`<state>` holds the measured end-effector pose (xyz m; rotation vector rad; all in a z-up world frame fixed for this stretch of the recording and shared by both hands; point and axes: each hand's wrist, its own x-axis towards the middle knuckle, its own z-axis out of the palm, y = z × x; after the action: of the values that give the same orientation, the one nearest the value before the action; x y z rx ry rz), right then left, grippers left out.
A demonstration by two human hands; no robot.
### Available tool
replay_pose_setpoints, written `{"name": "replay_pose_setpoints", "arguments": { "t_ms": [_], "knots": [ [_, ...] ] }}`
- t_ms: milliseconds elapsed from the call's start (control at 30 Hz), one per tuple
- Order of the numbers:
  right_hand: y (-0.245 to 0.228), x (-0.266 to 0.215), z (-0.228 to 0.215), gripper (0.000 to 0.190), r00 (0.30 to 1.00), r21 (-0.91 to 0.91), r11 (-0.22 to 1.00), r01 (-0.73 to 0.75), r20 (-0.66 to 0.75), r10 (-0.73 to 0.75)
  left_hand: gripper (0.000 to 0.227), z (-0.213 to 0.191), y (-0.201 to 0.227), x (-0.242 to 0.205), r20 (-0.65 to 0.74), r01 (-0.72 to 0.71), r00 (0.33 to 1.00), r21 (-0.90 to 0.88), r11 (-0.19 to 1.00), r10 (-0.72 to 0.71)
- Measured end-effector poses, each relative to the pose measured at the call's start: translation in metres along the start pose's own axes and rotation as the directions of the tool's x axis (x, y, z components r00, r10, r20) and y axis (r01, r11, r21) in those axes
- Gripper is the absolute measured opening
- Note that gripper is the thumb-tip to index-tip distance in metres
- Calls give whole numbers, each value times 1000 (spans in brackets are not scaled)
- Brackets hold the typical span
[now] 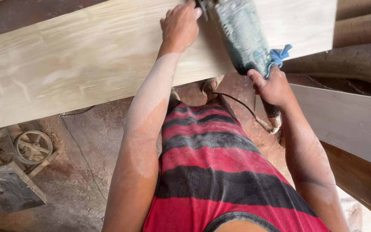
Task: The person sands a large wooden plank using a handheld electric sander. They move the sander back and forth across the surface, occasionally pausing to wipe the plank with their hand. The person switches to a different sander midway through and continues sanding the same plank.
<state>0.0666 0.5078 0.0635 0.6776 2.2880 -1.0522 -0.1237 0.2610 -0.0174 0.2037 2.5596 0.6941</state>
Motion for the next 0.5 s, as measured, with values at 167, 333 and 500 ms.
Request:
{"name": "replay_pose_setpoints", "arguments": {
  "t_ms": [167,333,500],
  "knots": [
    [42,9,-64,55,987,93,986,-137,-71,144,31,32,102,49,33,-107,994,-6,994,107],
    [79,5,-107,55,962,298,932,-207,-109,249,29,64,185,74,93,-157,982,-65,985,163],
    [99,9,-118,55,955,338,916,-218,-119,271,29,81,212,87,81,-164,983,-15,986,165]
  ]
}}
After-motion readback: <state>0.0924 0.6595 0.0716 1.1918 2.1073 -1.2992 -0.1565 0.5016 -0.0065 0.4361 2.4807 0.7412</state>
